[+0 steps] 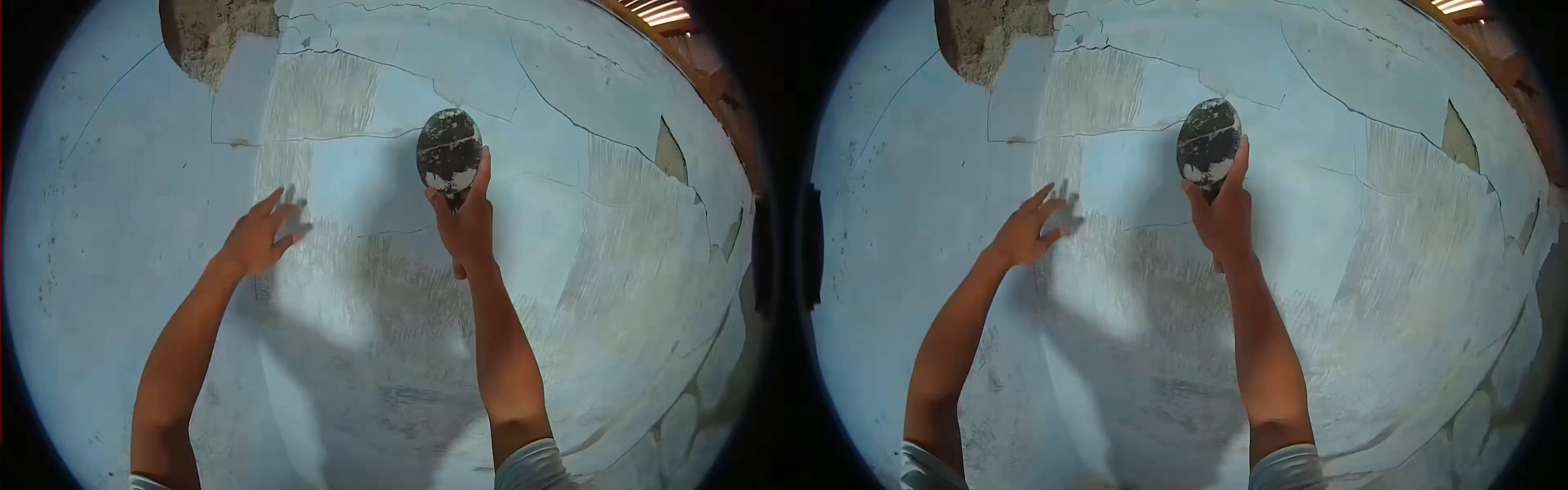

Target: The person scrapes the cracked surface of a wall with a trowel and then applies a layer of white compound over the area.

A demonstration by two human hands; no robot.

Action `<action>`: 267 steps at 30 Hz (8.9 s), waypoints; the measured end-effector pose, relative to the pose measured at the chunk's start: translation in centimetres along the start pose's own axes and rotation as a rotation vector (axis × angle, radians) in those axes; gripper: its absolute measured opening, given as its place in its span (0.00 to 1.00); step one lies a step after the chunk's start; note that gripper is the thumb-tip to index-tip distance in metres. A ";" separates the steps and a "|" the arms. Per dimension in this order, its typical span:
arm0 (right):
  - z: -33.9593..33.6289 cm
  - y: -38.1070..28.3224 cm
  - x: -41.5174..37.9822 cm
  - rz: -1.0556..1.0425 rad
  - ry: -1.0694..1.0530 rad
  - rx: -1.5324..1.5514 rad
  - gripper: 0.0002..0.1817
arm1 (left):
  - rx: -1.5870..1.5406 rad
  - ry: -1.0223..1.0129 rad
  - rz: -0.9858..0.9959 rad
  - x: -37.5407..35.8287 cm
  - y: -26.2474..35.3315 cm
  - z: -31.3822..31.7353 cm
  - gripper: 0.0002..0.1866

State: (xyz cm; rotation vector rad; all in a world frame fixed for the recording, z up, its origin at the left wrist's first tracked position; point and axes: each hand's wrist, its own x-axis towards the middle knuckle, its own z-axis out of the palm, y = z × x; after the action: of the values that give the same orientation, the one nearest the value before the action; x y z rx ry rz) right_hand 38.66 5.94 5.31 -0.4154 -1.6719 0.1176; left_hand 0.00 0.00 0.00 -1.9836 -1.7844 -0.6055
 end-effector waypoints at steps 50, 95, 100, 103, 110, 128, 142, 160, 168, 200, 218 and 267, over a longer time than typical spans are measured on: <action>1.0 -4.1 2.1 0.052 0.076 -0.737 0.53 | 0.176 0.036 -0.105 4.3 -6.0 7.7 0.75; 4.2 -6.3 -9.3 -0.864 0.036 -1.284 0.25 | -1.581 -0.090 -0.064 -0.7 5.7 5.5 0.53; 6.8 -5.4 -12.1 -0.686 -0.101 -0.805 0.17 | -2.019 -0.049 -0.075 -0.3 14.0 1.4 0.31; 4.9 -5.7 -16.7 -0.949 -0.136 -0.720 0.25 | -2.187 0.084 -0.012 2.1 14.9 2.8 0.26; 3.5 -8.8 -12.6 0.046 0.077 -0.226 0.66 | -2.120 -0.038 0.114 3.8 17.7 3.5 0.25; 1.0 -3.0 5.5 -0.009 0.416 -0.130 0.33 | 0.084 0.138 -0.221 4.0 -1.9 4.4 0.64; 3.8 -1.4 5.2 -0.024 0.414 -0.236 0.32 | 0.079 0.065 -0.220 4.4 -5.0 7.7 0.66; 4.3 -3.5 5.2 0.049 0.399 -0.272 0.32 | 0.072 0.094 -0.221 4.8 -5.6 8.4 0.65; 4.6 -3.4 5.0 0.015 0.406 -0.239 0.31 | 0.083 0.107 -0.208 5.0 -5.6 8.6 0.65; 5.0 -3.3 6.0 0.004 0.359 -0.332 0.32 | 0.079 0.113 -0.202 4.5 -5.6 8.3 0.65; 6.7 -3.5 7.1 -0.007 0.375 -0.321 0.31 | 0.041 0.124 -0.198 4.6 -5.5 8.3 0.65; 6.5 0.5 12.1 -0.221 0.434 -0.623 0.33 | 0.038 0.122 -0.187 4.5 -5.4 8.3 0.65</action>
State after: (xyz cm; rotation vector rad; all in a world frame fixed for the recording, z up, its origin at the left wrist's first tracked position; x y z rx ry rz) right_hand 31.32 11.53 15.53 -0.6620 -1.2824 -0.6318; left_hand -4.59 8.97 -4.23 -1.7283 -1.9042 -0.7286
